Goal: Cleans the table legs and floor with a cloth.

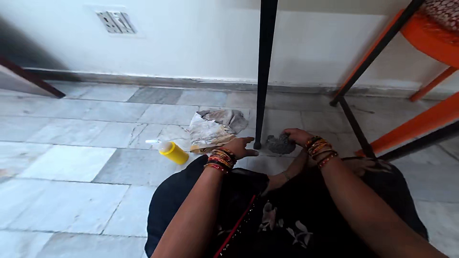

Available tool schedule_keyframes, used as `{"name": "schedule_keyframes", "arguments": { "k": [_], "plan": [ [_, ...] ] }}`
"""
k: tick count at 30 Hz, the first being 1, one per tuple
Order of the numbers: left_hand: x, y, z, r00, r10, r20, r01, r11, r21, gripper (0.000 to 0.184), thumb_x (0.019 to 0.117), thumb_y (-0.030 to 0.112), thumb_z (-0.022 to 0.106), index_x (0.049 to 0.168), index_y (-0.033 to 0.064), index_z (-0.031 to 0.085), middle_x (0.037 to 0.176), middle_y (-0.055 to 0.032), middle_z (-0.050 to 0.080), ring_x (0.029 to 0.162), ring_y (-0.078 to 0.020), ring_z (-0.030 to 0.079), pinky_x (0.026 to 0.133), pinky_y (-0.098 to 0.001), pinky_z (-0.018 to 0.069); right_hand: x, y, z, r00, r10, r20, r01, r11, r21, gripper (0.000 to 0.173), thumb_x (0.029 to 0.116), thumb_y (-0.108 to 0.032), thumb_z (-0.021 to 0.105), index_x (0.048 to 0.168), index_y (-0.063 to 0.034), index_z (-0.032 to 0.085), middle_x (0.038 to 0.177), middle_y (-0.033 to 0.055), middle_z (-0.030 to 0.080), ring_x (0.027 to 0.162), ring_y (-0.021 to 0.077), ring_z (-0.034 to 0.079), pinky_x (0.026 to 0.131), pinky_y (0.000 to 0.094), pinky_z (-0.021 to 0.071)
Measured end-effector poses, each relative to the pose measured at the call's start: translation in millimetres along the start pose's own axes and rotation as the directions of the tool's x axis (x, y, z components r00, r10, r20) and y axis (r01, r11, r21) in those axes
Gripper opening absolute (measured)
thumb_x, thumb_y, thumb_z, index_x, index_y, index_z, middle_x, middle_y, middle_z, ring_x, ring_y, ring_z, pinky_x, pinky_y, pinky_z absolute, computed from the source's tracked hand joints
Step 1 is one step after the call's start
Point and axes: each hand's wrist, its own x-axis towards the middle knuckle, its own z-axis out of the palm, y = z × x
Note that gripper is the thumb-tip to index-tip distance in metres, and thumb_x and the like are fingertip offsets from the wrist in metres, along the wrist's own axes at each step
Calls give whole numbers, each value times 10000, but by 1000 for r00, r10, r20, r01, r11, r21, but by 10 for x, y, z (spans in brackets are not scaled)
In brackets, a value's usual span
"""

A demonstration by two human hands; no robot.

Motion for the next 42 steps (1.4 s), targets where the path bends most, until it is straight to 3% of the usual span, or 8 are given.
{"name": "schedule_keyframes", "arguments": {
  "k": [5,8,14,21,27,32,37,42],
  "plan": [
    [10,76,74,978,206,-17,-206,965,-161,428,973,176,733,1345,-3,624,1293,-209,673,1209,-332,648,1089,-521,475,-108,-87,270,983,-167,79,150,971,187,344,880,133,422,1131,34,635,996,94,666,853,118,624,793,333,534],
    [-125,35,-147,975,216,44,-207,966,-157,186,976,89,700,1120,-29,701,1047,-166,715,982,-247,675,950,-476,523,-145,-134,345,983,-178,55,169,976,135,360,941,128,448,1248,43,615,1179,164,675,1025,192,654,915,384,537],
    [-439,-448,-778,971,-76,-228,76,997,-8,221,995,126,687,1170,-6,706,1195,-221,699,1159,-384,652,1045,-610,467,-284,-180,236,992,-108,62,121,955,-271,353,1069,-99,512,1407,-18,574,1352,194,642,1240,296,632,1086,474,474],
    [-223,-973,-922,493,-443,-749,409,878,-251,361,970,166,674,1316,62,660,1455,-283,536,1310,-517,533,1023,-713,436,-267,-196,198,990,-59,132,104,922,-373,370,1090,-164,511,1431,-31,563,1356,196,633,1241,313,624,1095,487,457],
    [281,-1170,-498,853,-427,-299,490,853,181,383,918,230,767,1254,53,717,1404,-318,570,1365,-516,489,1058,-752,395,-226,-266,214,991,-27,134,78,919,-387,386,1092,-193,520,1445,-42,555,1379,185,625,1266,303,614,1112,478,446],
    [407,-1127,-192,821,-541,-184,564,719,405,434,908,256,765,1247,-7,697,1464,-225,571,1468,-433,408,1133,-735,312,-200,-228,244,988,-14,156,73,919,-386,397,1090,-211,525,1455,-55,546,1393,180,617,1270,298,610,1111,478,448],
    [305,-1052,-548,856,-381,-349,396,918,-30,448,974,317,726,1218,-57,692,1288,-298,656,1268,-468,598,1094,-668,421,-247,-171,171,990,0,139,58,909,-413,412,1092,-238,523,1463,-58,543,1401,179,614,1290,315,598,1124,506,428],
    [-218,-1060,-918,352,-427,-833,-362,759,-542,562,993,122,672,1482,-51,458,1468,-271,527,1313,-325,572,1104,-465,473,-251,-224,282,987,-9,159,76,905,-419,407,1089,-234,528,1458,-62,549,1392,185,618,1276,328,605,1108,516,442]
  ]
}}
